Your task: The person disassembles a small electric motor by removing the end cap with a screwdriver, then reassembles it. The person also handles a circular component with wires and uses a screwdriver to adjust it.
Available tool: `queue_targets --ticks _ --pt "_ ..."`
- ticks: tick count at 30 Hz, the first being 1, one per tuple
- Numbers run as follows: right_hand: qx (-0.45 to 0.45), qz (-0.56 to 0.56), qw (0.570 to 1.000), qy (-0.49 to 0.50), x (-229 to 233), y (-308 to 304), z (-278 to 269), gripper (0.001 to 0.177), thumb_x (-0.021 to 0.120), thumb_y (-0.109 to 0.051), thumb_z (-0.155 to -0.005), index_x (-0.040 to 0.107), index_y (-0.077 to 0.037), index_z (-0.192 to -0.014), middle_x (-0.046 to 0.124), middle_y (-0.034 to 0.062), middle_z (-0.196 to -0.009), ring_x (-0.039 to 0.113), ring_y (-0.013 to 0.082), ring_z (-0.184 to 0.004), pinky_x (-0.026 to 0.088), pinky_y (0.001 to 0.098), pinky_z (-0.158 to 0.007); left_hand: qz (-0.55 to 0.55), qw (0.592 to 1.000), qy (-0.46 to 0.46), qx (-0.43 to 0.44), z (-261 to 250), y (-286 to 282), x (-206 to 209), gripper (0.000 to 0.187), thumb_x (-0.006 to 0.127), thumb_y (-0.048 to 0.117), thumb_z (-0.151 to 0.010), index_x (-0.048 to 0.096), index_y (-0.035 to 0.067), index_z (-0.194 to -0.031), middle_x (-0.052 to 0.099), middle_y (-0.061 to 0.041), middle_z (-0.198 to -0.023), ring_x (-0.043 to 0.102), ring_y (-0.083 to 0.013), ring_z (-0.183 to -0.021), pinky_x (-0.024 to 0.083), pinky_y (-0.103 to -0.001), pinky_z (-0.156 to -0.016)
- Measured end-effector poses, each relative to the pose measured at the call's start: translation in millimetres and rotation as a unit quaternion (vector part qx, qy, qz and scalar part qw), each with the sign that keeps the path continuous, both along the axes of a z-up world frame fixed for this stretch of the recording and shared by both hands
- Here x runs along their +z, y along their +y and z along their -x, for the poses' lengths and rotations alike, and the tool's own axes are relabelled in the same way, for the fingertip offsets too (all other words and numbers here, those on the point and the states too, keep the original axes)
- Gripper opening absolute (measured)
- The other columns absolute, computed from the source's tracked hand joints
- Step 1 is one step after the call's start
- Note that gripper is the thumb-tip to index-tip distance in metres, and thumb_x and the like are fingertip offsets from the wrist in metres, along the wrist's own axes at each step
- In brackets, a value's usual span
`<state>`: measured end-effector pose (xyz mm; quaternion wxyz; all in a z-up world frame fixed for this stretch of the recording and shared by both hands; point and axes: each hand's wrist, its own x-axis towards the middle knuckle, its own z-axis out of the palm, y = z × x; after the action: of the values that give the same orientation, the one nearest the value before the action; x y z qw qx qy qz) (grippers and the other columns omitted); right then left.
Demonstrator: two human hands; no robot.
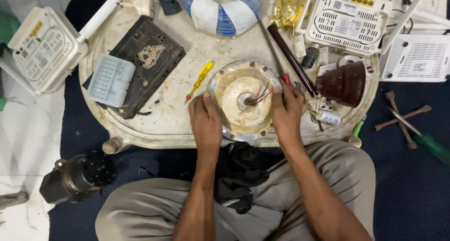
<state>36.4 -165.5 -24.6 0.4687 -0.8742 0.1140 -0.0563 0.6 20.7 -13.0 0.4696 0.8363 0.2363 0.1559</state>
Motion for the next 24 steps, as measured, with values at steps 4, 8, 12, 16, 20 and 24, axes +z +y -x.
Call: queue_targets --ticks 4,8,12,16,20,24 --pt "0.098 -0.005 0.988 -0.119 36 9 18 0.04 0.056 -0.028 -0.107 0.063 -0.011 -0.143 0.049 0.0176 -0.147 0.037 0.0347 -0.141 0.031 0.0458 -0.121 -0.016 0.993 0.117 -0.003 2 9 12 0.049 0.04 0.038 -0.109 0.068 0.0 -0.121 0.062 -0.021 -0.13 0.056 -0.041 -0.12 0.043 -0.047 -0.102" --pt "0.245 0.052 0.95 -0.189 70 20 23 0.044 0.067 -0.024 -0.099 0.062 -0.008 -0.14 0.055 0.0152 -0.147 0.042 0.033 -0.14 0.032 0.0463 -0.12 -0.089 0.991 0.101 0.001 3 14 22 0.049 0.041 0.039 -0.106 0.073 0.002 -0.111 0.066 -0.021 -0.123 0.061 -0.0411 -0.112 0.047 -0.048 -0.096" --pt "0.261 0.107 0.94 -0.192 81 37 17 0.032 0.072 -0.021 -0.097 0.072 -0.007 -0.126 0.067 0.0126 -0.133 0.05 0.0356 -0.133 0.034 0.0477 -0.109 -0.015 0.994 0.104 -0.013 4 24 26 0.047 0.043 0.04 -0.103 0.072 0.005 -0.113 0.074 -0.02 -0.105 0.067 -0.0417 -0.098 0.051 -0.05 -0.085" --pt "0.247 0.093 0.944 -0.197 79 41 9 0.018 0.071 -0.021 -0.099 0.076 -0.008 -0.111 0.076 0.0082 -0.107 0.061 0.0317 -0.124 0.038 0.0464 -0.105 0.073 0.977 0.2 -0.01 4 32 19 0.048 0.047 0.046 -0.103 0.07 0.005 -0.113 0.073 -0.022 -0.093 0.069 -0.0383 -0.086 0.053 -0.047 -0.08" --pt "0.188 0.051 0.973 -0.124 72 38 -2 0.018 0.071 -0.02 -0.102 0.077 -0.006 -0.11 0.074 0.0113 -0.095 0.066 0.0264 -0.092 0.046 0.0387 -0.086 0.309 0.949 0.069 -0.001 1 42 5 0.047 0.046 0.041 -0.107 0.071 0.002 -0.113 0.075 -0.015 -0.092 0.07 -0.0209 -0.078 0.056 -0.035 -0.073" --pt "0.126 -0.185 0.968 -0.117 63 32 -16 0.022 0.066 -0.019 -0.107 0.075 -0.003 -0.119 0.077 0.0059 -0.103 0.066 0.0099 -0.091 0.053 0.0239 -0.082 0.437 0.898 -0.04 0.027 2 48 -6 0.029 0.054 0.028 -0.102 0.066 0.004 -0.114 0.074 -0.007 -0.093 0.069 -0.0099 -0.076 0.057 -0.027 -0.069"
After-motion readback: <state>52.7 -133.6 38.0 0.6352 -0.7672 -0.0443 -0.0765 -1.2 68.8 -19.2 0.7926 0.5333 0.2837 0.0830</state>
